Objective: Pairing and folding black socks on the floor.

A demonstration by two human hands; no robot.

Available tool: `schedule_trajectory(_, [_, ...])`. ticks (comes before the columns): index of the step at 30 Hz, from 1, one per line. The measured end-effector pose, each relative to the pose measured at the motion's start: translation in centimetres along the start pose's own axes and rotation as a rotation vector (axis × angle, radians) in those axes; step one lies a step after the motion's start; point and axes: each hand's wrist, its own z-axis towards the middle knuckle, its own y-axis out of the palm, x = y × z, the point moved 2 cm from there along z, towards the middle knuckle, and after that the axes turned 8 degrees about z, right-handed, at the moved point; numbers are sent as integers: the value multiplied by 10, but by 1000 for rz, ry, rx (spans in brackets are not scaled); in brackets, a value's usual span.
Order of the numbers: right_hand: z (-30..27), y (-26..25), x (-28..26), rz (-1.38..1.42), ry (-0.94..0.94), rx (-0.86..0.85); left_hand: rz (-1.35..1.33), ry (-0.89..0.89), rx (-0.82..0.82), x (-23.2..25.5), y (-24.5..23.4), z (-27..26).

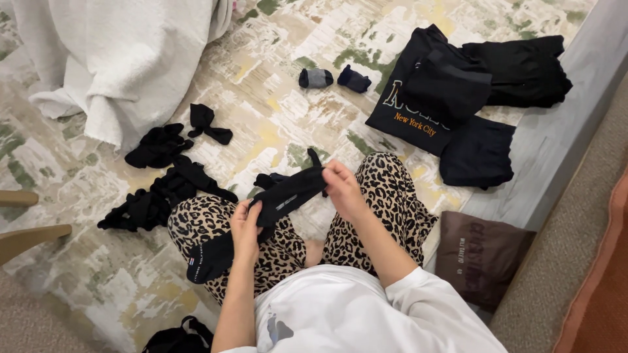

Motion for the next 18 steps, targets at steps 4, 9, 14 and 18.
schedule_trajectory(4, [7, -5, -20, 88, -71, 59, -195, -91, -77, 11, -10, -6])
schedule_trajectory(9, [19, -45, -2, -189, 83, 209, -524, 187, -181, 37, -6, -16])
schedule_trajectory(14, [13, -26, 0, -673, 9, -14, -82, 181, -235, 49, 4, -29])
schedule_trajectory(18, [-10, 65, -35, -640, 21, -572, 426, 366, -558, 68, 28, -52])
